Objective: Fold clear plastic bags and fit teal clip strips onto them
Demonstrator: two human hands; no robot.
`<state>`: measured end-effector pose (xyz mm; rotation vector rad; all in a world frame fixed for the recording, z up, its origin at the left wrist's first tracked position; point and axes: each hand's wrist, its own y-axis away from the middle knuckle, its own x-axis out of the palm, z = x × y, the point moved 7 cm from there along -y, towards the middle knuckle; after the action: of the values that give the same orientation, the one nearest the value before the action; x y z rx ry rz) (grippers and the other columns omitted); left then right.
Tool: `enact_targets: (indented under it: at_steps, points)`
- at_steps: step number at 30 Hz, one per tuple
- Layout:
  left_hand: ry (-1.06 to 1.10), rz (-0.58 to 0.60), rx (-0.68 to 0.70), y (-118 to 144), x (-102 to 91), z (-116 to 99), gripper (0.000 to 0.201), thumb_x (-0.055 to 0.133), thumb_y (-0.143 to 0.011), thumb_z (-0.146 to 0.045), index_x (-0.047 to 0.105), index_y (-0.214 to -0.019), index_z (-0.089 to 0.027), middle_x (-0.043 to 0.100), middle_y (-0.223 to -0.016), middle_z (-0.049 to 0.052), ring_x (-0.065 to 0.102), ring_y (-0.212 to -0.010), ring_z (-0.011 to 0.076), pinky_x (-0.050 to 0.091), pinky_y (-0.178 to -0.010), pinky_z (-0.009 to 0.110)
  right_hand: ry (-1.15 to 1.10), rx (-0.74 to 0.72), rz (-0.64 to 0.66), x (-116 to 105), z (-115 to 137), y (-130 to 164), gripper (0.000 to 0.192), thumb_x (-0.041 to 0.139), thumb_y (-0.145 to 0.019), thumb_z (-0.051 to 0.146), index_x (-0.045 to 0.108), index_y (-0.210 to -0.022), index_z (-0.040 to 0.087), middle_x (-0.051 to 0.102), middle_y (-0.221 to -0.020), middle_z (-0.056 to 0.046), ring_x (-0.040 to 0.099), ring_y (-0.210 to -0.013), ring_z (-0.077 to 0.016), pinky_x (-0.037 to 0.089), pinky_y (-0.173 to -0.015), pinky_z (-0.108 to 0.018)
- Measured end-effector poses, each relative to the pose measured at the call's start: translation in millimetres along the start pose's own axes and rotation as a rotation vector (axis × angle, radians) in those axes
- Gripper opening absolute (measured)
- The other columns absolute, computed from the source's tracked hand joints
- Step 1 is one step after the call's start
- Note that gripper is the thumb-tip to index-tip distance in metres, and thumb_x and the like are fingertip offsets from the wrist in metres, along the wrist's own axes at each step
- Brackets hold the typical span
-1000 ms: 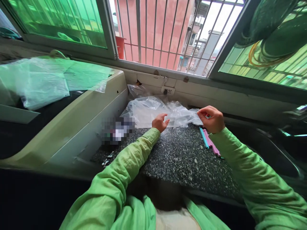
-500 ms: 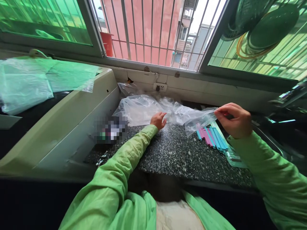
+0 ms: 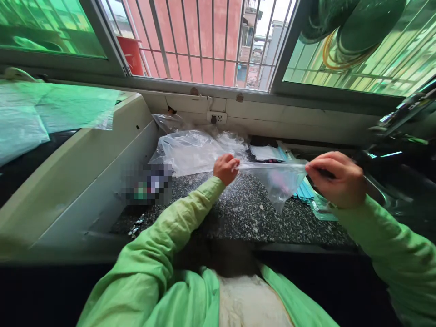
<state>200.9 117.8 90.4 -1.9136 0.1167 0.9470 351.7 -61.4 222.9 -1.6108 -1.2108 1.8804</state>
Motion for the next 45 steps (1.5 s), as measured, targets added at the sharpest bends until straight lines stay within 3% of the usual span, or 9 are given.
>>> enact_targets:
  at_steps: [4, 8, 11, 20, 34, 40, 42, 45]
  points:
    - [0.004, -0.122, 0.184, 20, -51.7, 16, 0.016, 0.047, -0.077, -0.023, 0.063, -0.080, -0.019, 0.052, -0.073, 0.004, 0.048, -0.072, 0.0146, 0.041, -0.066, 0.027, -0.069, -0.121, 0.057, 2, 34, 29, 0.014, 0.063, -0.069, 0.010, 0.059, -0.078, 0.020, 0.059, -0.073, -0.002, 0.052, -0.067, -0.0130, 0.046, -0.060, -0.028]
    - [-0.075, -0.103, 0.284, 60, -89.9, 15, 0.016, 0.047, -0.080, -0.021, 0.063, -0.082, -0.020, 0.053, -0.072, 0.002, 0.047, -0.068, 0.0120, 0.041, -0.063, 0.024, -0.181, -0.130, 0.164, 22, 59, 56, 0.015, 0.061, -0.071, 0.010, 0.059, -0.081, 0.021, 0.059, -0.074, -0.003, 0.052, -0.068, -0.0128, 0.046, -0.061, -0.027]
    - [-0.106, -0.044, 0.380, 92, -104.3, 10, 0.015, 0.048, -0.078, -0.017, 0.063, -0.080, -0.020, 0.052, -0.070, 0.002, 0.046, -0.066, 0.0114, 0.041, -0.063, 0.023, -0.234, -0.116, 0.220, 42, 66, 73, 0.013, 0.060, -0.072, 0.010, 0.060, -0.081, 0.019, 0.058, -0.073, -0.003, 0.051, -0.069, -0.0130, 0.045, -0.061, -0.027]
    - [-0.198, 0.241, 0.404, 145, -103.7, 16, 0.019, 0.044, -0.083, -0.019, 0.062, -0.077, -0.017, 0.051, -0.069, 0.003, 0.042, -0.064, 0.0125, 0.037, -0.061, 0.025, -0.308, -0.060, 0.453, 99, 72, 115, 0.010, 0.053, -0.079, 0.016, 0.059, -0.071, 0.018, 0.057, -0.070, -0.004, 0.048, -0.069, -0.0127, 0.042, -0.063, -0.025]
    - [-0.217, 0.336, 0.310, 167, -108.0, 32, 0.020, 0.043, -0.082, -0.017, 0.063, -0.082, -0.017, 0.052, -0.070, 0.004, 0.044, -0.065, 0.0137, 0.038, -0.061, 0.026, -0.374, -0.107, 0.724, 137, 88, 131, 0.021, 0.044, -0.084, 0.021, 0.058, -0.069, 0.018, 0.056, -0.068, -0.004, 0.046, -0.068, -0.0122, 0.038, -0.063, -0.024]
    - [-0.211, 0.358, 0.239, 180, -119.3, 39, 0.025, 0.045, -0.077, -0.011, 0.061, -0.095, -0.014, 0.055, -0.077, 0.006, 0.047, -0.070, 0.0150, 0.042, -0.065, 0.028, -0.500, -0.166, 0.924, 134, 85, 116, 0.014, 0.050, -0.080, 0.028, 0.061, -0.083, 0.019, 0.060, -0.080, -0.006, 0.051, -0.073, -0.0138, 0.041, -0.065, -0.025]
    - [-0.218, 0.361, 0.214, 184, -125.8, 42, 0.029, 0.044, -0.073, -0.007, 0.061, -0.096, -0.013, 0.055, -0.079, 0.007, 0.048, -0.072, 0.0156, 0.043, -0.066, 0.029, -0.507, -0.133, 0.937, 137, 72, 100, 0.016, 0.049, -0.081, 0.029, 0.061, -0.084, 0.018, 0.060, -0.080, -0.007, 0.052, -0.074, -0.0142, 0.042, -0.066, -0.026]
    - [-0.222, 0.385, 0.171, 189, -132.8, 46, 0.037, 0.044, -0.069, -0.005, 0.060, -0.101, -0.013, 0.056, -0.082, 0.007, 0.049, -0.075, 0.0165, 0.045, -0.069, 0.030, -0.482, -0.057, 0.852, 154, 49, 66, 0.019, 0.047, -0.082, 0.029, 0.062, -0.079, 0.017, 0.060, -0.075, -0.007, 0.053, -0.071, -0.0137, 0.042, -0.065, -0.026]
